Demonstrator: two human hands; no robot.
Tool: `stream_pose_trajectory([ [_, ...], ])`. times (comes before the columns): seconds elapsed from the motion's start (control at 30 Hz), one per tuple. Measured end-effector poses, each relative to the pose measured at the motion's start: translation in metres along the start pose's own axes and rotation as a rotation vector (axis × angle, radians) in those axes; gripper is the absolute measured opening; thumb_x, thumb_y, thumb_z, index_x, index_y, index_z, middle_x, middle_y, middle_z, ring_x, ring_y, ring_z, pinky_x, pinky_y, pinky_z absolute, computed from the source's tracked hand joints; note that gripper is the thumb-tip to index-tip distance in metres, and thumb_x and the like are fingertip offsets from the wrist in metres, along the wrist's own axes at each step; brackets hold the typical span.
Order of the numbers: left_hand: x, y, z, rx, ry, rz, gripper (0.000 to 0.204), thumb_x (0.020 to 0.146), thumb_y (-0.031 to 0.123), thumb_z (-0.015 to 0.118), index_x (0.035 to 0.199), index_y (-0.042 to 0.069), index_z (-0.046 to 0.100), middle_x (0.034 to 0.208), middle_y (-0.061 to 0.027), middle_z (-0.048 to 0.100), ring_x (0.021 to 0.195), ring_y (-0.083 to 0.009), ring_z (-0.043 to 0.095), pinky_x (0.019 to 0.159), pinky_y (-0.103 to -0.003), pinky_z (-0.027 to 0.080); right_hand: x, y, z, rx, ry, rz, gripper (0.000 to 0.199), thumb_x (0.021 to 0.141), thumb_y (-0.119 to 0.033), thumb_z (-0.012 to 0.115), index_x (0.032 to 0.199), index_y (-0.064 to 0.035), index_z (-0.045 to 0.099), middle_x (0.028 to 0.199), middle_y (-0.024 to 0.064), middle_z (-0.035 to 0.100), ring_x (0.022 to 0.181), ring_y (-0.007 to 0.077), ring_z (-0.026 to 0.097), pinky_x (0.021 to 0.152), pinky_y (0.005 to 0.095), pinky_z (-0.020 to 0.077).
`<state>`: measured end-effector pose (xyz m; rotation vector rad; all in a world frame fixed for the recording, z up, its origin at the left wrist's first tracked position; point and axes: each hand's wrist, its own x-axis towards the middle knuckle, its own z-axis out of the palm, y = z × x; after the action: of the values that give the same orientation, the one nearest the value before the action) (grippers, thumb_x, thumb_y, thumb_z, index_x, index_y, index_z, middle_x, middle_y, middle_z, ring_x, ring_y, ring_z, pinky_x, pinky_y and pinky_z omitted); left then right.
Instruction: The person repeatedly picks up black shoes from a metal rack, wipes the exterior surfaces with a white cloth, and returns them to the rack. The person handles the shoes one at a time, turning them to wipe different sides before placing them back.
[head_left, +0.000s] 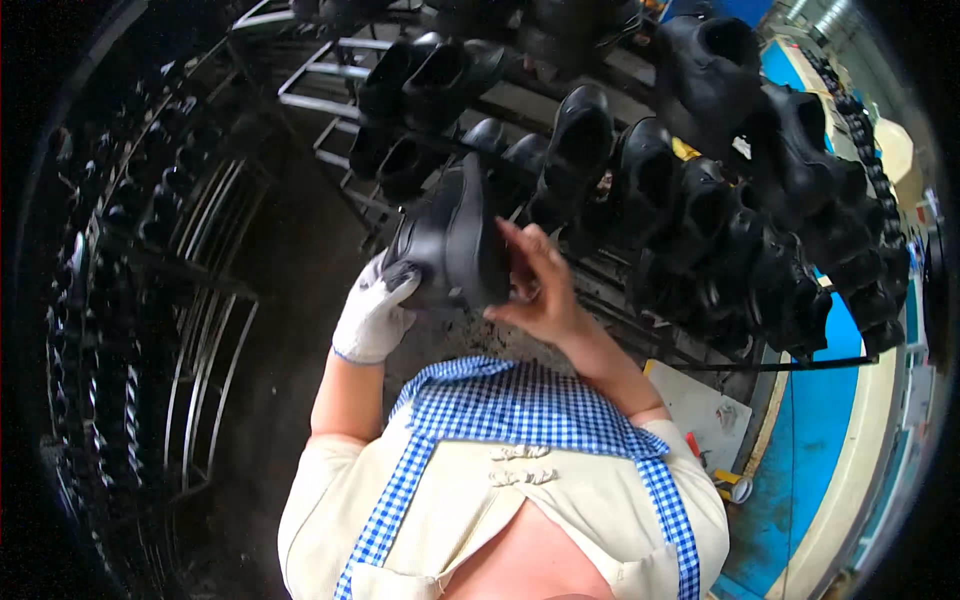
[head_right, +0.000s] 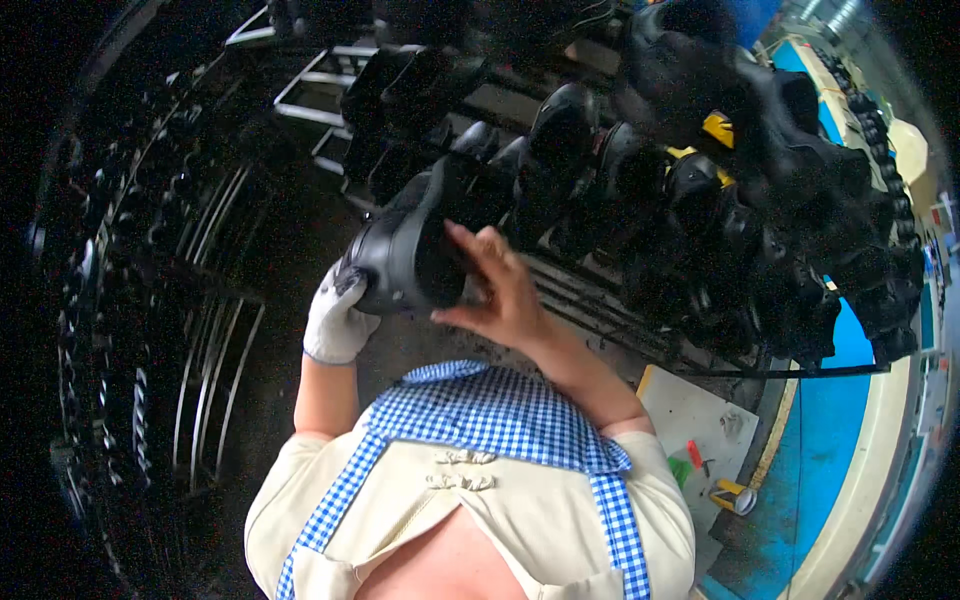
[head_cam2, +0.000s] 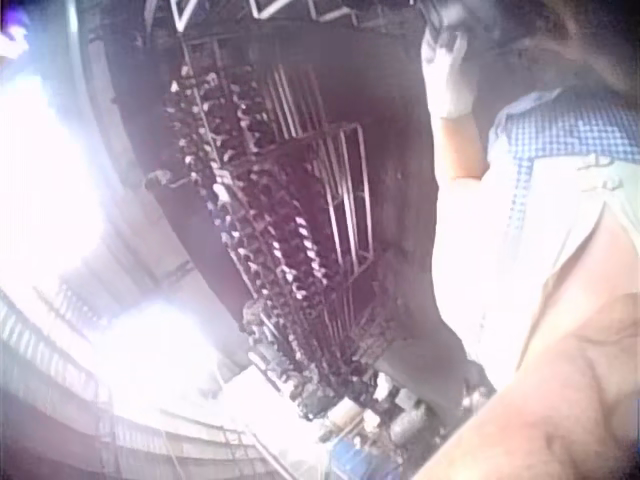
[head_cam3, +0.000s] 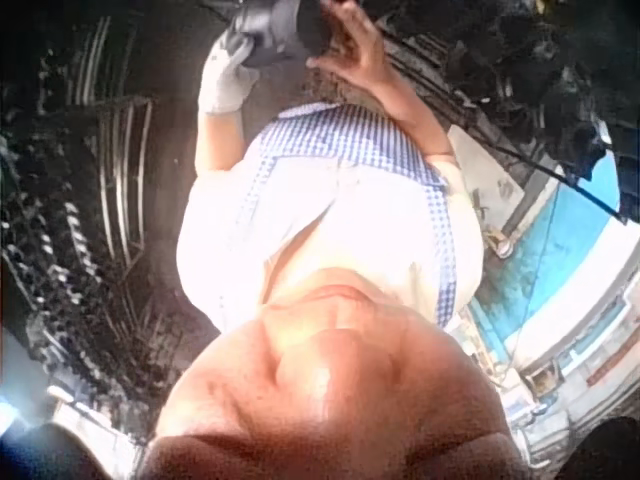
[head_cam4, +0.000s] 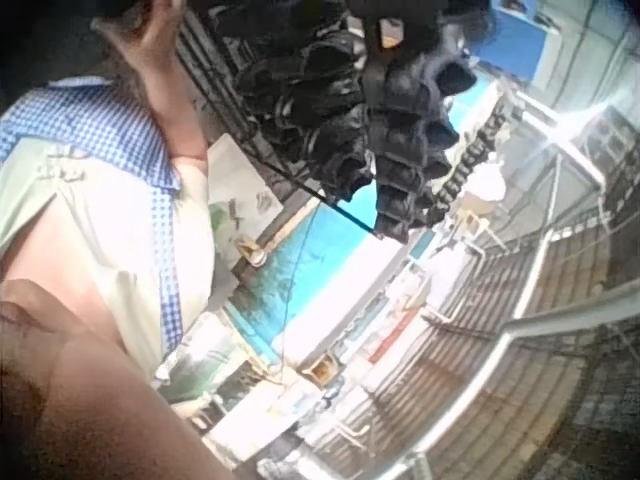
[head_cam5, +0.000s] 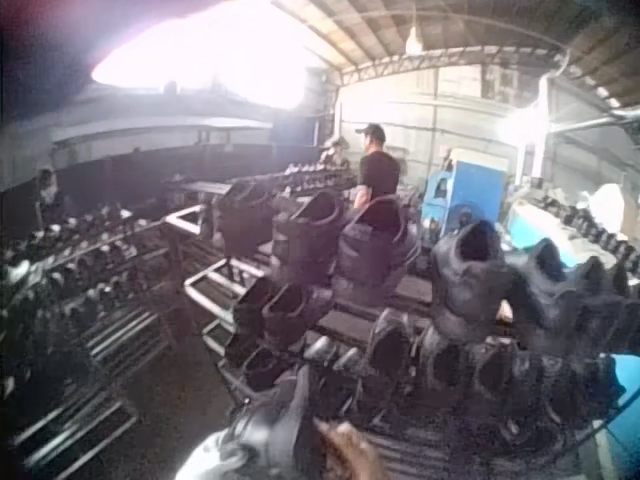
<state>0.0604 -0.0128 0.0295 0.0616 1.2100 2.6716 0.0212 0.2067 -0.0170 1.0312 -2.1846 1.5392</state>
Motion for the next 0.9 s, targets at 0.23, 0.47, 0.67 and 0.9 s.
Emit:
stream_pose_trajectory([
  [0.23,-0.008,-0.012,0.006,0.120,0.114,-0.034,0.035,0.084,0.016,0.062,0.115,0.001,0.054,0.105,-0.0073,0.062,0.095,-0.0175,0.060,0.084,-0.029,0.049,0.019,-0.025,-0.011,0.133,0.008,0.082,0.052,0.074,-0.018,0.078,0.119,-0.0003,0.058,0.076,-0.0013,0.051,0.061,0.0041,0.044,0.053,0.0168,0.0349],
  [0.47,-0.010,-0.016,0.011,0.484,0.058,0.108,0.026,0.090,0.005,0.052,0.115,0.002,0.055,0.107,-0.0039,0.060,0.097,-0.0119,0.055,0.086,-0.026,0.045,0.035,-0.038,-0.020,-0.199,-0.065,-0.193,0.031,0.070,-0.005,0.073,0.101,-0.0077,0.067,0.078,0.0060,0.058,0.065,0.0169,0.061,0.052,0.0273,0.0485],
  [0.67,0.001,-0.030,-0.007,0.431,0.034,0.007,0.029,0.090,0.013,0.053,0.117,0.003,0.055,0.108,-0.0017,0.057,0.098,-0.0104,0.053,0.087,-0.026,0.044,0.021,-0.011,0.000,-0.192,-0.021,-0.129,0.018,0.076,-0.003,0.067,0.086,-0.0060,0.052,0.081,0.0068,0.051,0.067,0.0226,0.058,0.056,0.0333,0.0467],
  [0.9,0.060,-0.086,-0.093,0.514,0.110,-0.235,0.025,0.087,0.020,0.061,0.106,0.003,0.060,0.095,0.0002,0.061,0.085,-0.0080,0.053,0.075,-0.023,0.043,-0.074,0.054,0.014,0.949,0.353,0.763,0.007,0.096,-0.012,0.048,0.097,-0.0062,0.051,0.068,-0.0033,0.042,0.052,0.0051,0.036,0.044,0.0210,0.0274],
])
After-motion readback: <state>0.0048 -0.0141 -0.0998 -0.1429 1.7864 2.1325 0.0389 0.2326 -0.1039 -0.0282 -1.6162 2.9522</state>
